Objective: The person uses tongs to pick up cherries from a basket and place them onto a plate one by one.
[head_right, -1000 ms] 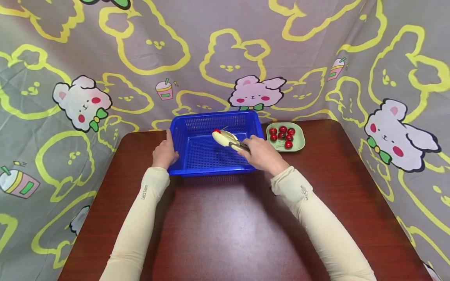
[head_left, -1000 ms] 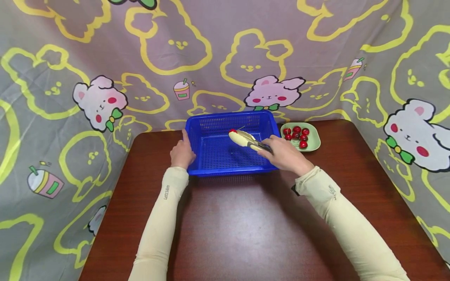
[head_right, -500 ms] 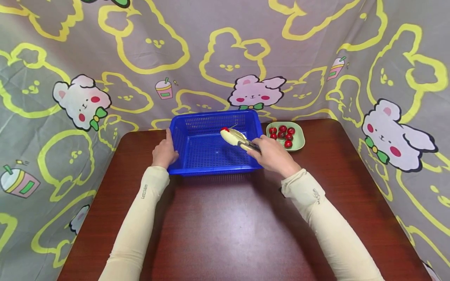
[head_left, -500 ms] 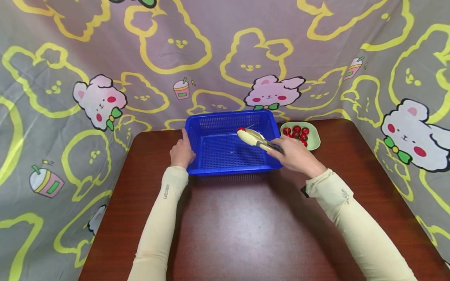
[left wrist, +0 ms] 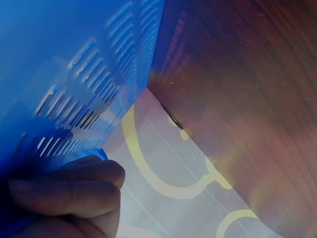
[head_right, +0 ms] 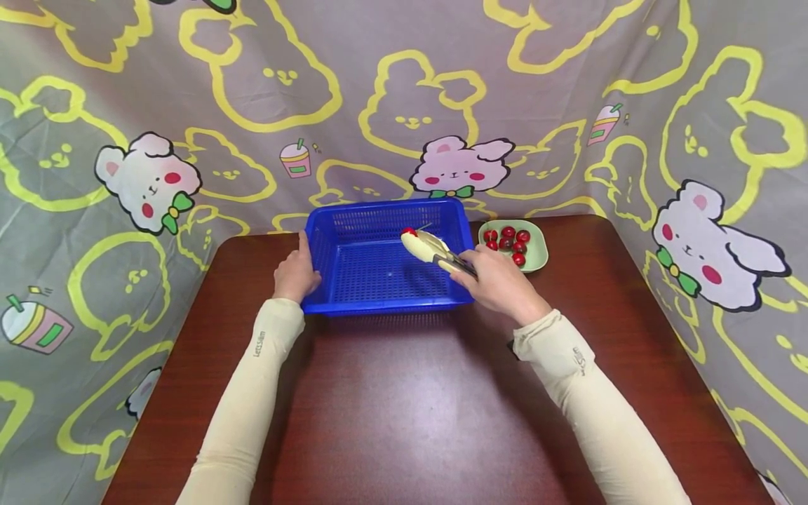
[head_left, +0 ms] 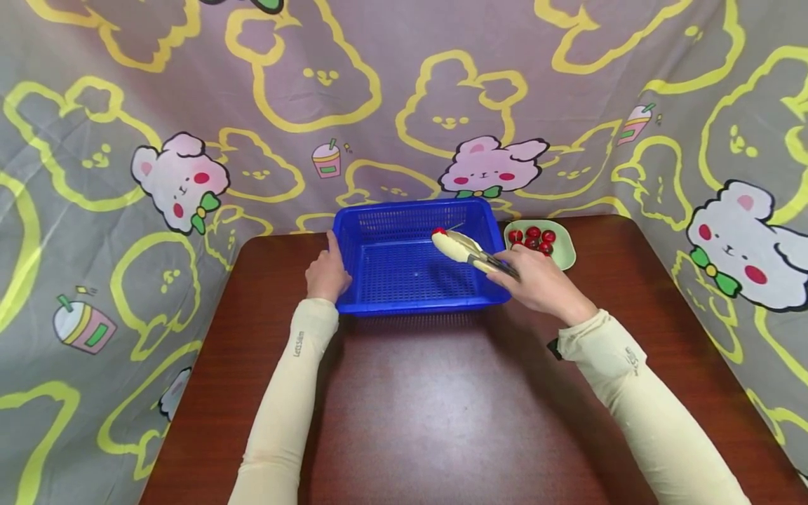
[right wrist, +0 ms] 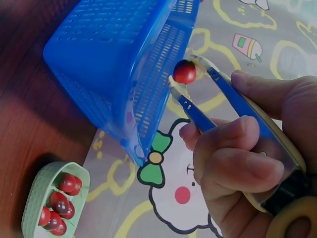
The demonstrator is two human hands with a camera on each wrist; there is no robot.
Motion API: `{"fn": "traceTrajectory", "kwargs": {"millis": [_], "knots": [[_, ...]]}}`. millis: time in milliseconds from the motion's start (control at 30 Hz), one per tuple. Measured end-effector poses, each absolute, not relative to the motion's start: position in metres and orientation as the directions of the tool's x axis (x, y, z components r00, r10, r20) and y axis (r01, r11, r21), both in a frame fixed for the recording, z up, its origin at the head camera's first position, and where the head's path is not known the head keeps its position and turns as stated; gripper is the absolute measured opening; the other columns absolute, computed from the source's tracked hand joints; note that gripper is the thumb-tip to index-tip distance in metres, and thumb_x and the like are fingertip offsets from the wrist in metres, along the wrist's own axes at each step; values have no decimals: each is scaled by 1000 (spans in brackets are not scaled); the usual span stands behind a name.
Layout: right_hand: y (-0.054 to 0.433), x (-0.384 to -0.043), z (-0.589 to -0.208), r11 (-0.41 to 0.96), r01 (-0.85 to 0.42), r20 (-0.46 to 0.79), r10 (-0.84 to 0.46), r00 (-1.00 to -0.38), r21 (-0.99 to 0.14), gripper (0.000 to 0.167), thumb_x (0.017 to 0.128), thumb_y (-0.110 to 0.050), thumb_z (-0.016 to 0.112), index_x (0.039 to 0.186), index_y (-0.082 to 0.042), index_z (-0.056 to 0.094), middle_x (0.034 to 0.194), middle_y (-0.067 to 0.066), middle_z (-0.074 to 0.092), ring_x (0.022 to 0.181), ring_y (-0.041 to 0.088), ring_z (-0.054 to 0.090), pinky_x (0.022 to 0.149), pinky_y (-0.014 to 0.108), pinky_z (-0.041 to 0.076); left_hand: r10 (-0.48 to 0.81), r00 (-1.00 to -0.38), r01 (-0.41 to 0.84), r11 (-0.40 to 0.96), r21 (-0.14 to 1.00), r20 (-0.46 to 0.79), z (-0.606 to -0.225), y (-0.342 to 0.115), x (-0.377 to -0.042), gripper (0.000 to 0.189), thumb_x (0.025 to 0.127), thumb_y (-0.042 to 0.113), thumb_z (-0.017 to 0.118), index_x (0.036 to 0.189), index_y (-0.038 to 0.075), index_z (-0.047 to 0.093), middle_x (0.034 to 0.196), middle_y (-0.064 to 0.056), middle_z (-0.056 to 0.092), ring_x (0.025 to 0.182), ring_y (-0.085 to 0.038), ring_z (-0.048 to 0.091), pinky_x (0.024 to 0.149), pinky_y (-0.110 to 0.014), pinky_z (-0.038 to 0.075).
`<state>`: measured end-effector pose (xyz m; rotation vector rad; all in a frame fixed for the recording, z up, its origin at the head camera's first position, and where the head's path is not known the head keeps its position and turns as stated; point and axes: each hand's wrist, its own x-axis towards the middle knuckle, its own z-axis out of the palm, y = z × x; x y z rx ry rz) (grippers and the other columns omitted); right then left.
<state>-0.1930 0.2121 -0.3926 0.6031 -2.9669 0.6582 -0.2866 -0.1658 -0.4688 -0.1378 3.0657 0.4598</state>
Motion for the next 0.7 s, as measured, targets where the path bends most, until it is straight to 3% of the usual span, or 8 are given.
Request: {"fn": "traceTrajectory", "kwargs": {"millis": [700], "knots": [[239, -177, -388, 856, -303, 116, -280, -953, -419, 45, 100, -27, 68, 134, 3, 64, 122, 24, 66, 109, 39, 63, 92, 59, 49, -76, -996, -89, 950, 300, -54, -468, -165, -286, 104, 90, 13, 72, 166, 5, 2, 134, -32, 60, 102, -51, 67, 92, -62, 53]]}}
